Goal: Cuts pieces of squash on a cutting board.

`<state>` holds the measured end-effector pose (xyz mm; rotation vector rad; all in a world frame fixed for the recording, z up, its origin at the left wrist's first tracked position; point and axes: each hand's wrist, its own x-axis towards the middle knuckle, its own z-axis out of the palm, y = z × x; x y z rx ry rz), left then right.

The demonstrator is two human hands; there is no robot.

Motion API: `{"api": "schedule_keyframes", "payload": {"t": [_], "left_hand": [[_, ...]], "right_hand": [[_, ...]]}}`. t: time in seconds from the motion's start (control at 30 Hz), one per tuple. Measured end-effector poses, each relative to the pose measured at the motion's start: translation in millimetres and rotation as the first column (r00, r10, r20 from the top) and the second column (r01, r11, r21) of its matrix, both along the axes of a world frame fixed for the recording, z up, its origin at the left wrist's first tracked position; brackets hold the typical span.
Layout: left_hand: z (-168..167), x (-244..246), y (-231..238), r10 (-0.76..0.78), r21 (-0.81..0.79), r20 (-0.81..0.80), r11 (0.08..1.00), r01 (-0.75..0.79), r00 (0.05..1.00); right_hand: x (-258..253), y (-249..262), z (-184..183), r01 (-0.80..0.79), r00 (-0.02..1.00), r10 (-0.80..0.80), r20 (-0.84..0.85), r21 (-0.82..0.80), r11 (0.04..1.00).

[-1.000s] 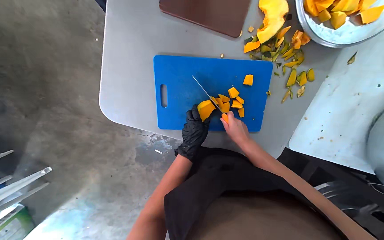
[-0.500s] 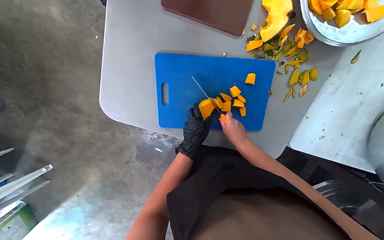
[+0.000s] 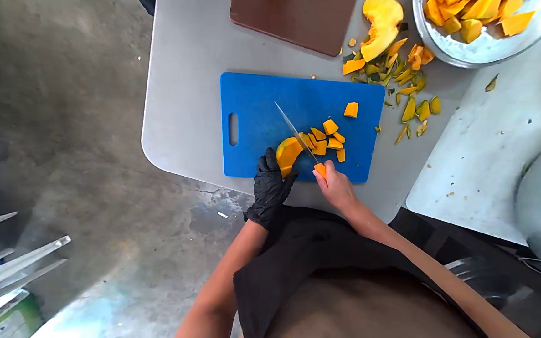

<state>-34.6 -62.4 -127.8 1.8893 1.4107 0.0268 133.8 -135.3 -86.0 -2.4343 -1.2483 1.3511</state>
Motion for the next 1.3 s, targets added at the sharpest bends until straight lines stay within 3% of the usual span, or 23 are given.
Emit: {"api": "schedule_keyframes", "payload": {"t": [0.27,0.43,0.7,0.87,1.1,1.3], "left_hand": [[-4.9,5.2,0.8,0.009,-0.083,-0.033,0.997,-0.012,0.999],[-5.2,4.5,7.6,0.011,-0.140,-0.032,0.990,-0.015,0.999],[-7.9,4.1,15.9,-0.079,-0.045,-0.008,0.996,0.079,0.997],[-7.5,6.2,17.1,-0.081,-0.046,-0.012,0.996,0.081,0.997],[-5.8,8.3,19.8,-0.073,-0.079,-0.010,0.994,0.072,0.997],[-1.4,5.3,26.0,-0.107,-0.103,0.007,0.989,0.107,0.994]], "right_hand": [[-11.5,24.7,-8.7,-0.019,1.000,0.024,0.019,-0.222,0.975],[-10.8,30.4,-21.6,-0.005,0.999,0.013,0.043,-0.174,0.985],[0.8,12.1,-0.1,0.044,0.999,-0.044,-0.007,0.013,0.999],[-6.4,8.9,0.5,0.003,0.999,-0.006,-0.035,-0.060,0.998],[-26.7,36.4,-18.5,0.028,0.996,-0.010,0.086,-0.216,0.976],[-6.2,33.6,-22.4,0.046,0.999,-0.049,-0.020,-0.147,0.988]]}}
